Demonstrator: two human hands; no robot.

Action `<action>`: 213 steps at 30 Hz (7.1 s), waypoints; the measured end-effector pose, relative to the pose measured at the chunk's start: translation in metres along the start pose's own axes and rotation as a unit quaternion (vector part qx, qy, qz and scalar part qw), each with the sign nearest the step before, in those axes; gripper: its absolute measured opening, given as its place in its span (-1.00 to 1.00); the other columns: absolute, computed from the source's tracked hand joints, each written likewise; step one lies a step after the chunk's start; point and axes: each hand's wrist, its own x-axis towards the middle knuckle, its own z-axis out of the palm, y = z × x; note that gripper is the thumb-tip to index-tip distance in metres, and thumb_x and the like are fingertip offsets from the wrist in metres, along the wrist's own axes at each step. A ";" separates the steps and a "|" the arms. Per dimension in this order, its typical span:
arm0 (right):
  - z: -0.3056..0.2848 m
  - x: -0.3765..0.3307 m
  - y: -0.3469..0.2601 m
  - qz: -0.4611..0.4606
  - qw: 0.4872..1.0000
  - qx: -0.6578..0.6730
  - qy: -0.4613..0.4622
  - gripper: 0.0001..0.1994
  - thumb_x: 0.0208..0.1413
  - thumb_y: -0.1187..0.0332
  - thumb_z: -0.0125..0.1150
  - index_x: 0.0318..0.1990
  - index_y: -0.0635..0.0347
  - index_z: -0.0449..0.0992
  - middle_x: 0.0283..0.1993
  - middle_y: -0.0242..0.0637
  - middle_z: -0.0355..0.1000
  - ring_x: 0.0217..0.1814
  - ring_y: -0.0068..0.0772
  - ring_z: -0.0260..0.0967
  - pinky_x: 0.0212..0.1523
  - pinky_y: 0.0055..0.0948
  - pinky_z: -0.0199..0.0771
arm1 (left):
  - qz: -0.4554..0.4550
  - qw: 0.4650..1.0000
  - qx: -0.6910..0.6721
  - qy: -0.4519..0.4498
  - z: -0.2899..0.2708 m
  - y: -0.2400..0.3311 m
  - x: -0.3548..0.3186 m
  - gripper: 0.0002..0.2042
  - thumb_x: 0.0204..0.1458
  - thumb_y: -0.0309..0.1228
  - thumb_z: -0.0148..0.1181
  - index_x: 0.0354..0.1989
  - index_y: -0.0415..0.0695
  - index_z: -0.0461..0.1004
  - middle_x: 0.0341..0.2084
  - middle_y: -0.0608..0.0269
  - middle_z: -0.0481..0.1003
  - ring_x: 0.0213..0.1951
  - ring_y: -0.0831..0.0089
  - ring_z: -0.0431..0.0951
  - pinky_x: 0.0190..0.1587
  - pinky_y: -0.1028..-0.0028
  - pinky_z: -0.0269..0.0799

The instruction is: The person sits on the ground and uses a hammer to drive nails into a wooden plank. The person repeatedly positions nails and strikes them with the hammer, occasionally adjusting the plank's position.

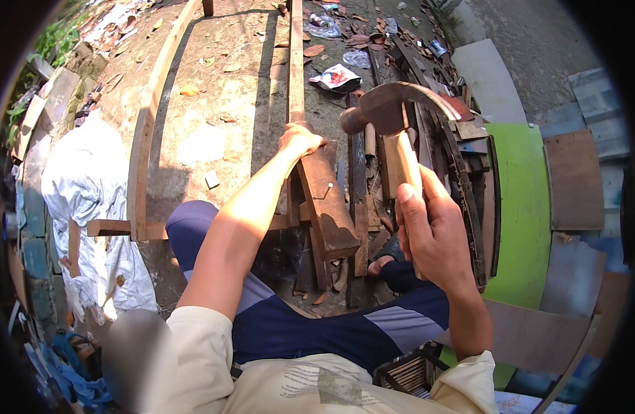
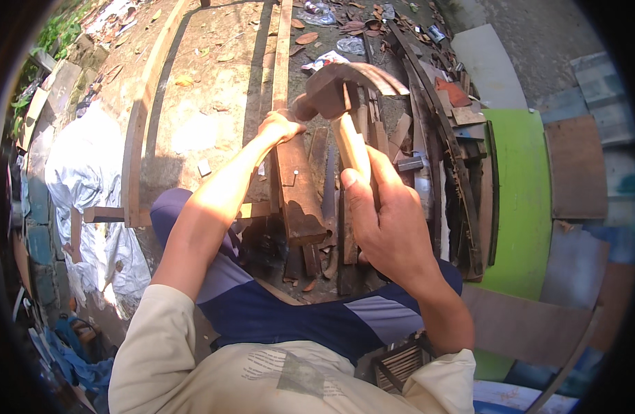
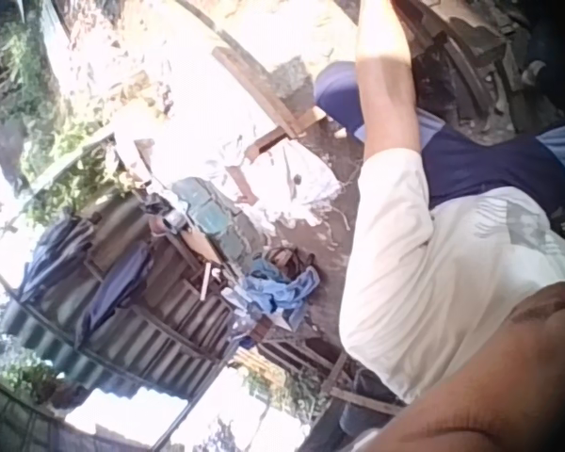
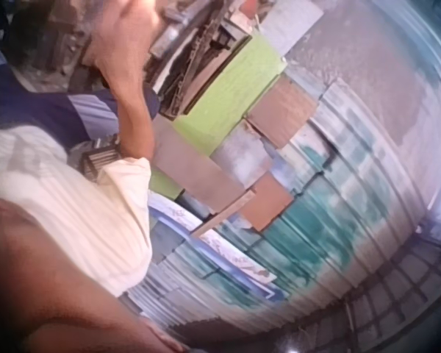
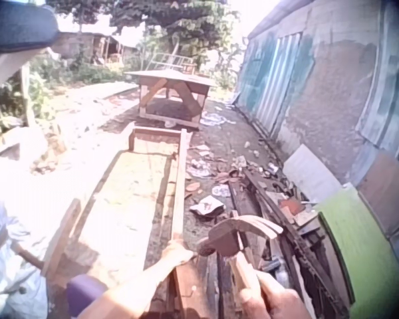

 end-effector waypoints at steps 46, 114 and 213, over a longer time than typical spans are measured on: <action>-0.005 0.000 -0.009 0.127 0.982 -0.076 -0.122 -0.63 0.40 0.25 0.06 0.17 0.38 0.42 -0.55 -0.32 0.36 -0.62 -0.59 0.38 -0.60 -0.47 0.39 | -0.047 0.998 -0.039 -0.021 -0.006 0.001 0.003 0.20 -0.14 0.01 0.56 0.49 -0.35 -0.16 0.31 -0.13 0.34 0.32 0.09 0.40 0.36 0.16 0.35; 0.010 -0.011 -0.002 0.130 0.973 -0.114 -0.152 -0.59 0.42 0.17 0.05 0.16 0.39 0.34 -0.52 -0.17 0.45 -0.53 -0.22 0.53 -0.46 -0.21 0.49 | -0.014 1.000 -0.003 0.013 -0.001 -0.003 -0.003 0.08 -0.16 0.08 0.51 0.39 -0.43 0.10 0.27 -0.19 0.40 0.29 0.08 0.44 0.32 0.23 0.38; 0.084 -0.010 0.087 0.237 0.932 0.264 -0.075 -0.56 0.04 0.25 0.46 -0.02 0.34 0.49 -0.19 -0.22 0.53 -0.23 -0.37 0.53 -0.26 -0.34 0.62 | 0.032 0.881 -0.446 -0.154 -0.003 -0.071 -0.098 -0.36 0.10 0.06 0.26 0.12 -0.31 0.50 0.15 -0.16 0.45 0.17 0.05 0.46 0.14 0.07 0.41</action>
